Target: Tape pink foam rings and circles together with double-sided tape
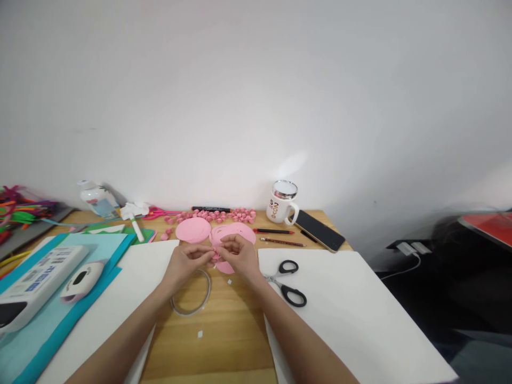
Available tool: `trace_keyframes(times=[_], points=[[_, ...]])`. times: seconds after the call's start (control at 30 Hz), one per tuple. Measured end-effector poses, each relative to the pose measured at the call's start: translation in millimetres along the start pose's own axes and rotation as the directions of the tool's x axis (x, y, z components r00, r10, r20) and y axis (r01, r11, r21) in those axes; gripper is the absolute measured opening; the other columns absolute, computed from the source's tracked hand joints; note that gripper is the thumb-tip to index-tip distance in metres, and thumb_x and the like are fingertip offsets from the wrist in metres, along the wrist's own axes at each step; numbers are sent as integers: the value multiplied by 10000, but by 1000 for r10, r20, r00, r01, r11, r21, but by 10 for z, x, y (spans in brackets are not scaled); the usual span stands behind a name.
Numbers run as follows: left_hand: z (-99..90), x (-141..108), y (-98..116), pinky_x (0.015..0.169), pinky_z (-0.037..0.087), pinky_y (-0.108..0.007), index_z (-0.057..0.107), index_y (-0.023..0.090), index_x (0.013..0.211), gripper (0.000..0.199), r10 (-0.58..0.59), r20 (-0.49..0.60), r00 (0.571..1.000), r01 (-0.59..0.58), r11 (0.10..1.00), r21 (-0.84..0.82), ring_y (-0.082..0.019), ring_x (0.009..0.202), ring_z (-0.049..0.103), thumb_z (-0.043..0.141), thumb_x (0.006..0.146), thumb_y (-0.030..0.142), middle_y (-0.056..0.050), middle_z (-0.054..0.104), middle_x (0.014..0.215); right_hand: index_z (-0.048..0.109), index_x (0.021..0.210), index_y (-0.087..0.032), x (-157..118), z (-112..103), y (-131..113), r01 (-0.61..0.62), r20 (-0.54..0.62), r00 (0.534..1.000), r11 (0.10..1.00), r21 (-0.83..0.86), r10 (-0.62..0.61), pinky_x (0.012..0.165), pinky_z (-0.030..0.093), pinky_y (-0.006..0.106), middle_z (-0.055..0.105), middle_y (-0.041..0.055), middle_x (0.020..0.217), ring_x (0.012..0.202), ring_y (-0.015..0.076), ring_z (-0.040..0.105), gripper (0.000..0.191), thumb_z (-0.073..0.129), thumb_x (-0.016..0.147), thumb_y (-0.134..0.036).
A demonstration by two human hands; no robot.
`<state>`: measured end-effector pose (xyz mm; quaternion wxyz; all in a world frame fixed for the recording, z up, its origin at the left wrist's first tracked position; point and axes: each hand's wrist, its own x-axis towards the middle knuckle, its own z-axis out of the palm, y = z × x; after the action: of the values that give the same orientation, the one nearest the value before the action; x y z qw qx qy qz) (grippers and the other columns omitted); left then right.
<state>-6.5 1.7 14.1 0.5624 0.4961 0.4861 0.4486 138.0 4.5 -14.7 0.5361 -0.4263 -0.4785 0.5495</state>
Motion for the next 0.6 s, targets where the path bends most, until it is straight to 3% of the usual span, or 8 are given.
trace_keyframes(times=[0.13, 0.3, 0.37, 0.43, 0.5, 0.6], points=[[7, -3, 3, 548, 550, -292, 653, 122, 764, 316, 16, -14, 1000, -16, 997, -70, -185, 529, 653, 758, 500, 259, -31, 695, 613, 548, 804, -157, -6, 4, -4, -9, -5, 1000, 1000, 12, 9, 578, 517, 267, 653, 6, 666, 563, 120, 607, 326, 720, 582, -324], [-14, 1, -17, 574, 533, -256, 685, 115, 690, 216, 72, -12, 997, -72, 996, 48, -172, 560, 649, 729, 554, 278, -51, 700, 624, 550, 786, -163, 4, 0, 18, 17, -36, 999, 999, 41, -16, 585, 507, 271, 640, -2, 640, 539, 115, 595, 292, 710, 601, -323], [-42, 13, -15, 542, 514, -232, 690, 124, 672, 193, 137, -73, 988, -128, 985, 112, -159, 546, 637, 719, 567, 283, -45, 697, 612, 564, 762, -159, -4, -7, 16, 32, 30, 999, 999, -6, -31, 569, 492, 258, 618, -7, 610, 529, 108, 577, 220, 667, 652, -319], [-73, 27, -9, 507, 493, -216, 687, 128, 662, 183, 194, -147, 970, -170, 972, 162, -149, 530, 625, 705, 584, 293, -38, 688, 592, 597, 740, -153, -29, -17, 4, 82, 187, 981, 986, -142, -55, 539, 457, 222, 594, -7, 616, 533, 93, 549, 124, 620, 696, -266], [-101, 38, -8, 483, 482, -212, 681, 129, 668, 188, 221, -198, 955, -185, 965, 183, -150, 537, 624, 685, 608, 307, -42, 687, 602, 643, 752, -160, -71, -25, -15, 190, 403, 913, 937, -294, -59, 521, 420, 190, 583, 5, 716, 562, 77, 524, 76, 593, 698, -178], [-124, 50, -38, 478, 478, -217, 670, 129, 693, 196, 241, -229, 943, -194, 959, 208, -156, 543, 625, 655, 642, 317, -41, 676, 586, 677, 821, -205, -142, -24, -36, 380, 668, 744, 814, -440, 14, 582, 424, 187, 541, 19, 915, 674, 84, 530, 212, 627, 642, -104]])
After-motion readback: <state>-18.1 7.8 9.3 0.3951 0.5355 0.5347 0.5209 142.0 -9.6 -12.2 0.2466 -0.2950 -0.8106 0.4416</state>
